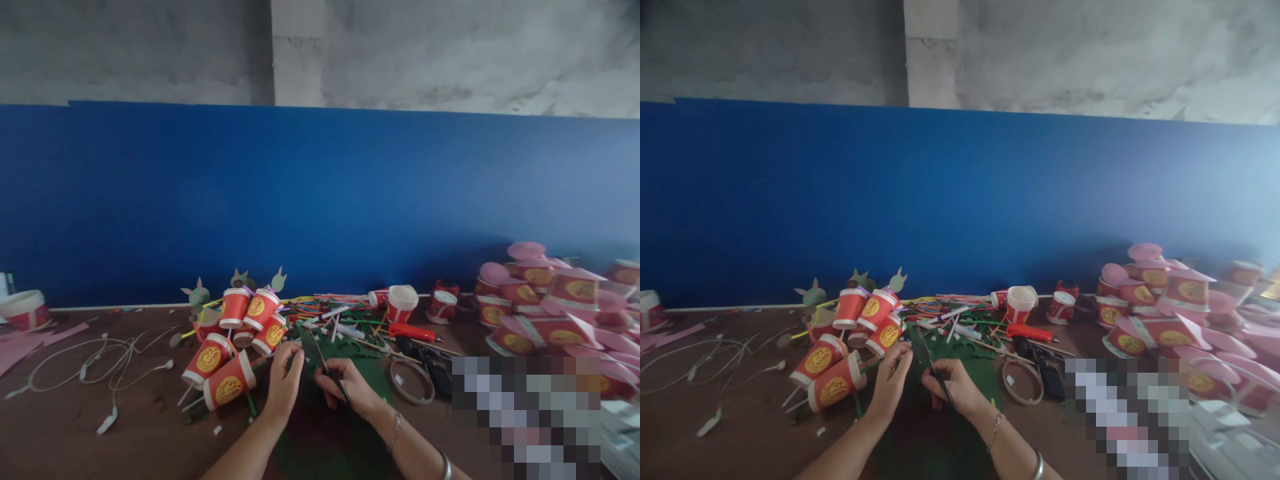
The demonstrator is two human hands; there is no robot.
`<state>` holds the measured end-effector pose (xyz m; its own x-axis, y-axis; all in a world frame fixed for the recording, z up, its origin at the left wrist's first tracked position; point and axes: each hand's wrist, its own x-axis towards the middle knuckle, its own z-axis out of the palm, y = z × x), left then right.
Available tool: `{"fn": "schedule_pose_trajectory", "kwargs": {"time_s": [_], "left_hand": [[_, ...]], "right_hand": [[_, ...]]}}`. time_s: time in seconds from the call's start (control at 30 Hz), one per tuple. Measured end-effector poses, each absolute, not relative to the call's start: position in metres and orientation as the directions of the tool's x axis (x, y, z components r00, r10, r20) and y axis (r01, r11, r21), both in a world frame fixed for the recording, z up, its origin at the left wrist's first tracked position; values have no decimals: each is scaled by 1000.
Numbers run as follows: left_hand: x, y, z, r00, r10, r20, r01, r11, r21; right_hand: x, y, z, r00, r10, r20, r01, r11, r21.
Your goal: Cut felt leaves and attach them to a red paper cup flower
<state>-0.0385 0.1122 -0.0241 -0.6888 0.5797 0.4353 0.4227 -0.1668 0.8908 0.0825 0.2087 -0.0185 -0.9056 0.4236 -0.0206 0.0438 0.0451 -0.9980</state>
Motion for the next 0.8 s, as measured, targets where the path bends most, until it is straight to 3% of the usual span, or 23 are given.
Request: {"fn": "schedule_pose_trajectory", "kwargs": {"time_s": [0.8], "left_hand": [[-40,114,-30,-653,592,472,469,-174,866]], "right_hand": [[80,213,-26,-897,441,21,13,74,-997]]}}
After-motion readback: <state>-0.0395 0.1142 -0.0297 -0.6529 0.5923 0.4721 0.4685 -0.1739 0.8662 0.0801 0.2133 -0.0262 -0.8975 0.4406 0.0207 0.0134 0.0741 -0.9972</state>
